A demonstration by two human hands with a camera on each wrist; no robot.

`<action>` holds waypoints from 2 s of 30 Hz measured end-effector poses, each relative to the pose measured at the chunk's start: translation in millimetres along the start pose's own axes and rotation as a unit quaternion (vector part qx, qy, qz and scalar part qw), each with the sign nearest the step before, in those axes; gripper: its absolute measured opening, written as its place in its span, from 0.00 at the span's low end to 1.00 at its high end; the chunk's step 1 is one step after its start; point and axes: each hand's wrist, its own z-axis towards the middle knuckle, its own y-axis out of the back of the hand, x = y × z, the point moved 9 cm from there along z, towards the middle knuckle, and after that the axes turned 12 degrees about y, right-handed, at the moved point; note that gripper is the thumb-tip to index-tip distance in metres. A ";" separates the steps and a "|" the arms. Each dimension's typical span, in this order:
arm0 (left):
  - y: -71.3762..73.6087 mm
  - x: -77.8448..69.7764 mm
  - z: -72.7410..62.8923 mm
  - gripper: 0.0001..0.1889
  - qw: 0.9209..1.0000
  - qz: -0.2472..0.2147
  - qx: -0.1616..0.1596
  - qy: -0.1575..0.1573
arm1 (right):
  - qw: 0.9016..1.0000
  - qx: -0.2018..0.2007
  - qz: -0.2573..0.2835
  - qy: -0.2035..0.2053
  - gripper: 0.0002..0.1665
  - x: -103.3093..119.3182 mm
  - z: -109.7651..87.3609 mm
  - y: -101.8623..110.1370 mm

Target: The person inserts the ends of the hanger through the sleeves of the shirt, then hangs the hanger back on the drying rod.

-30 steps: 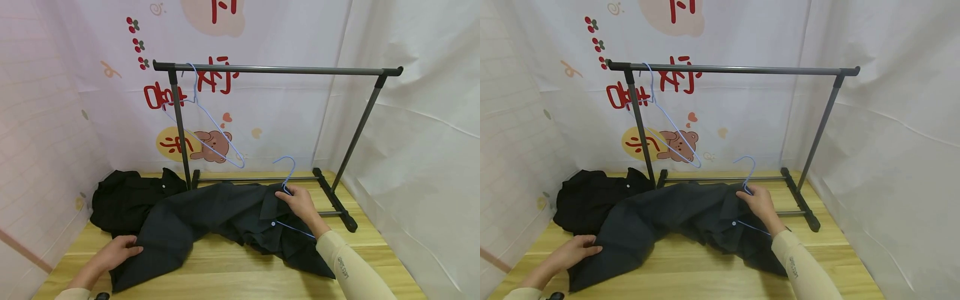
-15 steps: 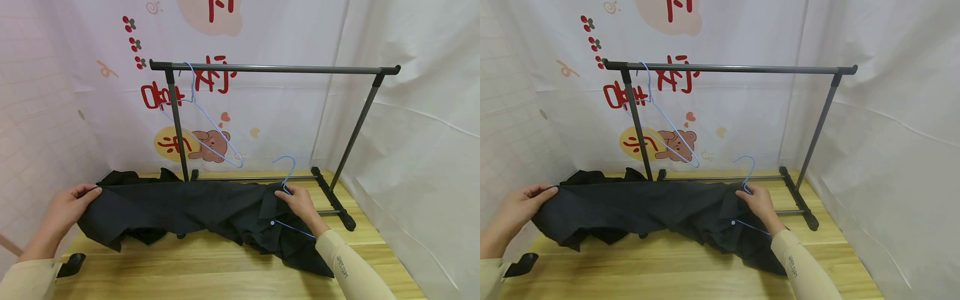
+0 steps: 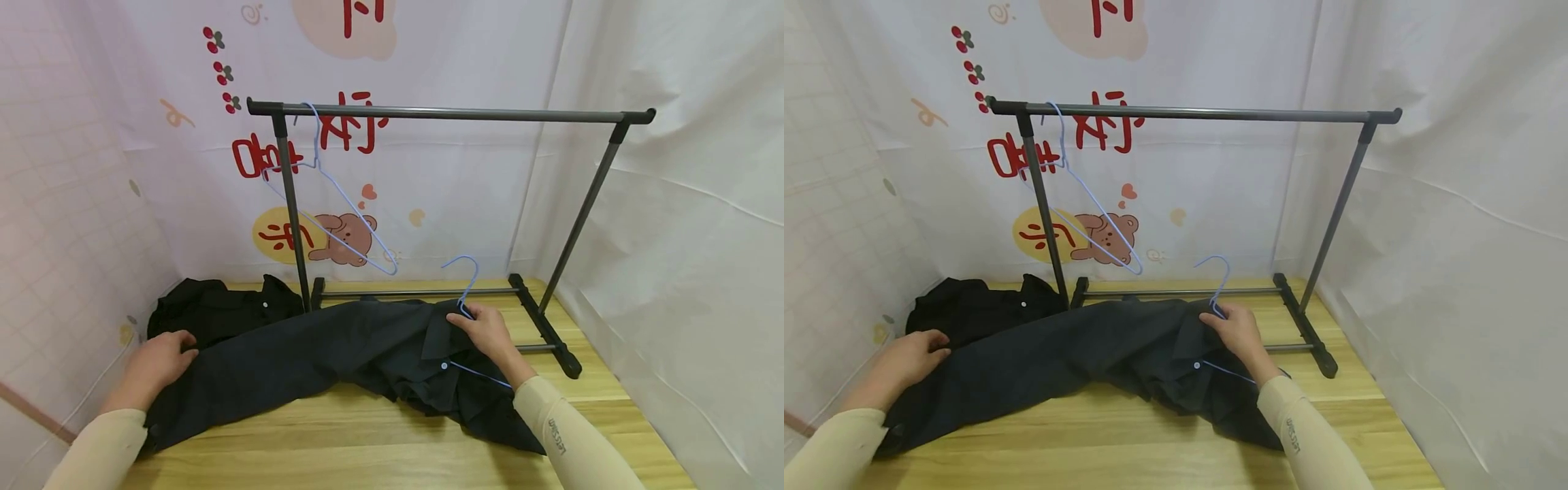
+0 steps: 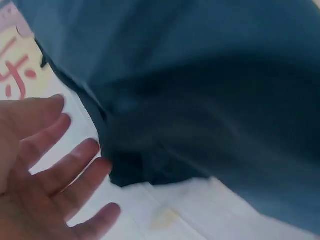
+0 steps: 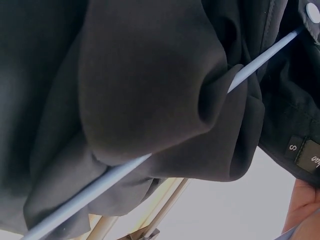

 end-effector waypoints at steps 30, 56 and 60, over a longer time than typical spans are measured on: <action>-54.0 -269.7 8.5 0.16 0.959 -0.208 0.109 -0.161 | 0.998 -0.005 0.044 0.036 0.27 13.4 -0.6 -7.9; -59.1 -332.4 -38.2 0.19 0.948 -0.181 0.011 -0.263 | 0.994 0.030 0.013 0.102 0.14 60.5 7.9 -40.3; -60.6 -329.3 -34.5 0.14 0.954 -0.167 -0.023 -0.249 | 0.994 0.040 -0.022 0.099 0.13 56.3 6.6 -39.4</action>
